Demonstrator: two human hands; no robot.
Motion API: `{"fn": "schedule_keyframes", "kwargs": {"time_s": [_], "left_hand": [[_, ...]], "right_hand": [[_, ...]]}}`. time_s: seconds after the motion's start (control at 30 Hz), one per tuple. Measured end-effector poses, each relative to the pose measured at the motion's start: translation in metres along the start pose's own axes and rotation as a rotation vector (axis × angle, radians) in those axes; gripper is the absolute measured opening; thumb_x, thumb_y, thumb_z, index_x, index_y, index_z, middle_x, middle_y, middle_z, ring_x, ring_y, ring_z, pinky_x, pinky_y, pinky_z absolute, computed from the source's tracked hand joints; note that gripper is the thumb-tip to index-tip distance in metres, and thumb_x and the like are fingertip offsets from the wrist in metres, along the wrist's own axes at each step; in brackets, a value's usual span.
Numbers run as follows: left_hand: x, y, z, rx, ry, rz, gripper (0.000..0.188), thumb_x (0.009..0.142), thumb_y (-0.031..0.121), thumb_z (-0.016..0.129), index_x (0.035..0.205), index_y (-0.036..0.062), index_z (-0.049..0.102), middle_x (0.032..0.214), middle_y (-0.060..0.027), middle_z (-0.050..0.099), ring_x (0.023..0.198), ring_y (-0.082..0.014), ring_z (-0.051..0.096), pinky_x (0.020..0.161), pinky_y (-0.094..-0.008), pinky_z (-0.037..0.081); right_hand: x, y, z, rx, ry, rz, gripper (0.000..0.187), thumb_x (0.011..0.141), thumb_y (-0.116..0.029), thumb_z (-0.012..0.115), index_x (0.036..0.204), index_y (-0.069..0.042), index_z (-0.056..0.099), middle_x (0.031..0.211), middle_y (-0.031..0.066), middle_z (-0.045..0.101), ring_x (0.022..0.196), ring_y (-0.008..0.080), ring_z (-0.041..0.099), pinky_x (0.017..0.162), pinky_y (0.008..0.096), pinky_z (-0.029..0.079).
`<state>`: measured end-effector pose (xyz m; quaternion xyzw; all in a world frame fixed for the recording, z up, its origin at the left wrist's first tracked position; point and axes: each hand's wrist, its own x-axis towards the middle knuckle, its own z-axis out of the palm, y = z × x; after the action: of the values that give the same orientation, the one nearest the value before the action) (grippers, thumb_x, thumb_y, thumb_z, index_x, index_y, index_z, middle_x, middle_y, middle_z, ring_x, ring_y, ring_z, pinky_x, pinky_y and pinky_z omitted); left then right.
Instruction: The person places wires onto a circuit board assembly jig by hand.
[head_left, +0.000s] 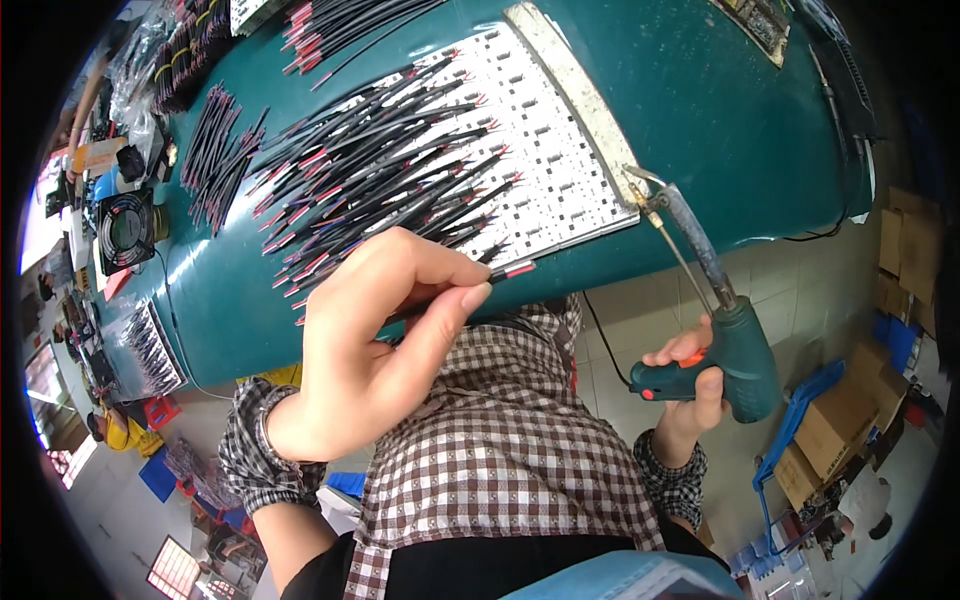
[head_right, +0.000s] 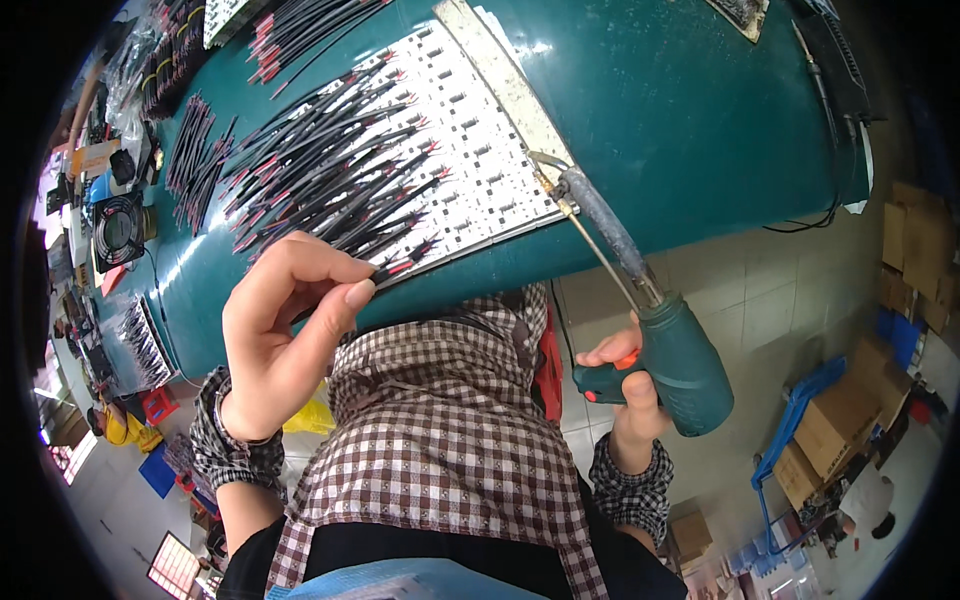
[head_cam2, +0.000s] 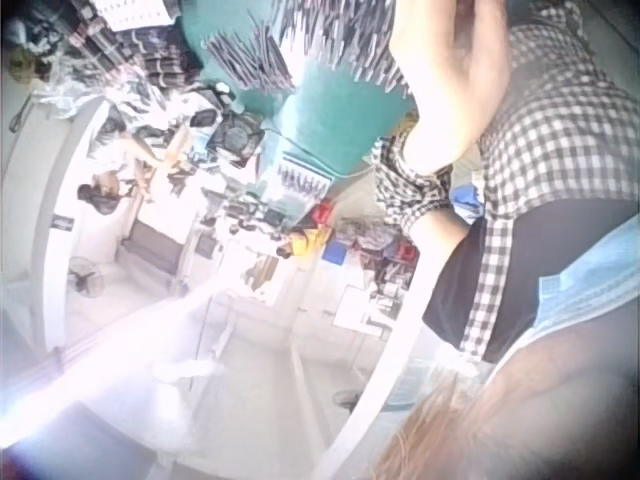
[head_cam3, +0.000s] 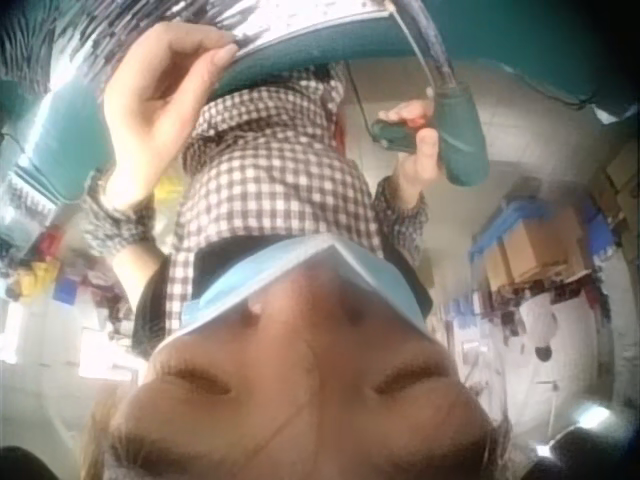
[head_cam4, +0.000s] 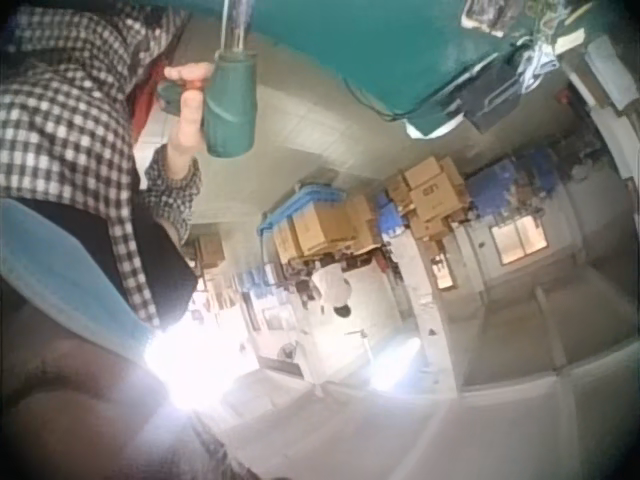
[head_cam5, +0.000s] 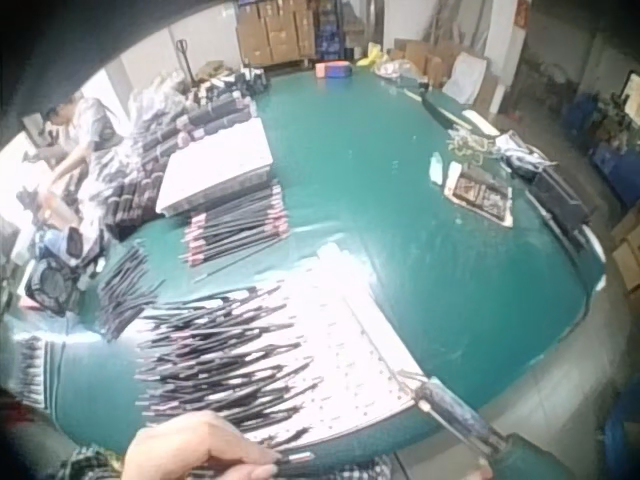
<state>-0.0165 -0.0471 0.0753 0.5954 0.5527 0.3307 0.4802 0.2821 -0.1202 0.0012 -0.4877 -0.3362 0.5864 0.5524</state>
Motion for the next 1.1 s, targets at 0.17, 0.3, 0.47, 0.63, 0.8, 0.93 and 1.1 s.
{"fn": "schedule_keyframes", "kwargs": {"time_s": [0.17, 0.3, 0.47, 0.63, 0.8, 0.93, 1.1], "left_hand": [[0.015, -0.034, 0.026, -0.021, 0.046, -0.050, 0.010, 0.089, -0.008, 0.065, 0.097, -0.0034, 0.065, 0.093, -0.0056, 0.064, 0.083, -0.0102, 0.062, 0.073, -0.0221, 0.050], [0.025, -0.047, 0.052, 0.184, 0.148, 0.085, 0.013, 0.080, -0.008, 0.067, 0.088, 0.0024, 0.066, 0.085, -0.0091, 0.063, 0.080, -0.0241, 0.065, 0.070, -0.0317, 0.052], [0.033, -0.063, 0.067, 0.287, 0.242, 0.079, 0.010, 0.080, 0.000, 0.068, 0.084, 0.0081, 0.063, 0.082, -0.0079, 0.058, 0.072, -0.0298, 0.061, 0.062, -0.0383, 0.049], [0.034, -0.066, 0.070, 0.375, 0.275, 0.090, 0.012, 0.077, 0.003, 0.071, 0.082, 0.0090, 0.061, 0.080, -0.0073, 0.053, 0.066, -0.0276, 0.058, 0.057, -0.0385, 0.048], [0.034, -0.066, 0.069, 0.336, 0.268, 0.053, 0.013, 0.076, 0.005, 0.071, 0.081, 0.0092, 0.061, 0.079, -0.0071, 0.052, 0.064, -0.0268, 0.057, 0.056, -0.0386, 0.047], [0.033, -0.066, 0.069, 0.310, 0.262, 0.022, 0.013, 0.075, 0.005, 0.072, 0.081, 0.0094, 0.061, 0.078, -0.0068, 0.051, 0.062, -0.0261, 0.056, 0.055, -0.0377, 0.047], [0.035, -0.066, 0.069, 0.292, 0.267, 0.020, 0.012, 0.076, 0.005, 0.071, 0.080, 0.0092, 0.061, 0.077, -0.0067, 0.051, 0.061, -0.0253, 0.056, 0.054, -0.0371, 0.046]], "right_hand": [[0.004, -0.001, 0.002, -0.048, -0.013, 0.015, 0.074, 0.092, -0.039, 0.070, 0.135, 0.014, 0.040, 0.095, 0.0137, 0.062, 0.083, 0.0245, 0.065, 0.074, 0.0428, 0.060], [0.001, -0.004, 0.001, -0.063, -0.008, 0.017, 0.075, 0.092, -0.040, 0.069, 0.135, 0.014, 0.040, 0.097, 0.0141, 0.063, 0.083, 0.0247, 0.066, 0.074, 0.0417, 0.061], [-0.003, -0.005, 0.001, -0.128, 0.007, 0.026, 0.074, 0.091, -0.042, 0.070, 0.134, 0.013, 0.042, 0.102, 0.0163, 0.066, 0.087, 0.0263, 0.069, 0.075, 0.0398, 0.060], [-0.006, -0.003, -0.005, -0.237, -0.114, -0.025, 0.067, 0.100, -0.038, 0.054, 0.141, 0.013, 0.040, 0.108, 0.0184, 0.063, 0.092, 0.0293, 0.068, 0.075, 0.0362, 0.061], [-0.010, -0.012, 0.005, -0.321, -0.145, 0.061, 0.061, 0.098, -0.037, 0.058, 0.131, 0.013, 0.048, 0.106, 0.0179, 0.064, 0.092, 0.0278, 0.068, 0.075, 0.0364, 0.060], [-0.012, -0.006, 0.002, -0.288, -0.073, 0.112, 0.047, 0.085, -0.028, 0.080, 0.111, 0.007, 0.061, 0.099, 0.0167, 0.070, 0.086, 0.0239, 0.070, 0.080, 0.0345, 0.057], [-0.016, 0.001, -0.004, -0.396, -0.076, 0.095, 0.045, 0.083, -0.021, 0.081, 0.111, 0.008, 0.062, 0.091, 0.0127, 0.072, 0.084, 0.0224, 0.070, 0.080, 0.0340, 0.057]]}}
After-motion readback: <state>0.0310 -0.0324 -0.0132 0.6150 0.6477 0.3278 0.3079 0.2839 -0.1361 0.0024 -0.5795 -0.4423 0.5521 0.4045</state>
